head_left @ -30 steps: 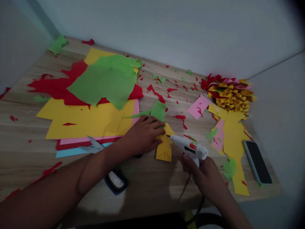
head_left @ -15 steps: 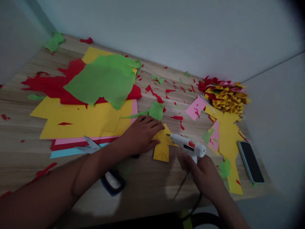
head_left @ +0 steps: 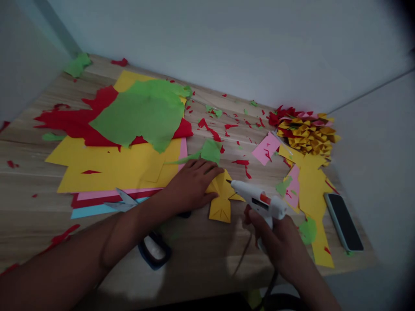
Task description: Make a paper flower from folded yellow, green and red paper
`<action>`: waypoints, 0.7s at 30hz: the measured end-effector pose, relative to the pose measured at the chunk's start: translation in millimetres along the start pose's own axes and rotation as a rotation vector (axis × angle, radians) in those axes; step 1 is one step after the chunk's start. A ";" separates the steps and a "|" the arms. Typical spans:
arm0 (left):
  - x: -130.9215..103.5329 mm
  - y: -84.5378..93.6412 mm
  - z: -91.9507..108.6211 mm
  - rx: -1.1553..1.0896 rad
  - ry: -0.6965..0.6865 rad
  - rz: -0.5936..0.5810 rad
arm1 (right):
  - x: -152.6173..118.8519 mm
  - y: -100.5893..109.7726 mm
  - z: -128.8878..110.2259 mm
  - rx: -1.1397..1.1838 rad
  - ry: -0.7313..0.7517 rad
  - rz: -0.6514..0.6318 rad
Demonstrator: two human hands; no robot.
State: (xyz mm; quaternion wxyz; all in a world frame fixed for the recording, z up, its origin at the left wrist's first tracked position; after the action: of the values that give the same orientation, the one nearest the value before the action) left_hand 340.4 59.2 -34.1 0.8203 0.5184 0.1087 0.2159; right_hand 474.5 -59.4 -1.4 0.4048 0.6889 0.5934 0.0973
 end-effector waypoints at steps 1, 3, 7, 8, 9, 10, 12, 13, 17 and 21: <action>-0.1 0.0 -0.6 -0.008 0.003 0.001 | 2.4 -5.3 -3.7 0.008 0.015 -0.030; -0.7 0.6 -2.3 -0.023 0.017 0.008 | 8.5 -14.3 -5.8 0.001 0.012 -0.064; -1.5 0.3 -5.5 -0.037 0.050 0.002 | 17.4 -21.8 -1.8 -0.054 -0.026 -0.050; -1.5 0.5 -5.7 -0.035 0.053 0.005 | 17.9 -22.5 -1.7 -0.062 -0.026 -0.049; -1.4 1.0 -5.6 -0.031 0.054 0.010 | 17.9 -23.0 -1.9 -0.066 -0.023 -0.050; -1.4 1.6 -5.4 -0.026 0.053 0.018 | 17.5 -23.5 -2.5 -0.068 -0.018 -0.056; -1.1 2.3 -4.7 -0.019 0.049 0.027 | 16.2 -23.5 -3.6 -0.075 -0.014 -0.068; -1.0 2.5 -4.2 -0.017 0.045 0.029 | 15.6 -23.4 -3.9 -0.083 -0.016 -0.074; -0.6 2.5 -3.1 -0.015 0.038 0.020 | 14.6 -23.1 -3.6 -0.141 -0.047 -0.102; -0.7 2.4 -5.9 -0.006 0.064 0.026 | 14.6 -23.4 -6.9 -0.177 -0.037 -0.117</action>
State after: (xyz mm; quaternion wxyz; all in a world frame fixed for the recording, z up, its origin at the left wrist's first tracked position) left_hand 336.8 64.5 -34.6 0.8150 0.5103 0.1276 0.2432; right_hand 457.1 -44.0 -17.7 0.4800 0.6162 0.6140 0.1129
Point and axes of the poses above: each hand's wrist, its own x-axis towards the middle knuckle, its own y-axis out of the back of the hand, z = x × y, the point moved 9 cm from there along x, towards the middle knuckle, and after that the axes turned 6 degrees about -z, right-handed, at the moved point
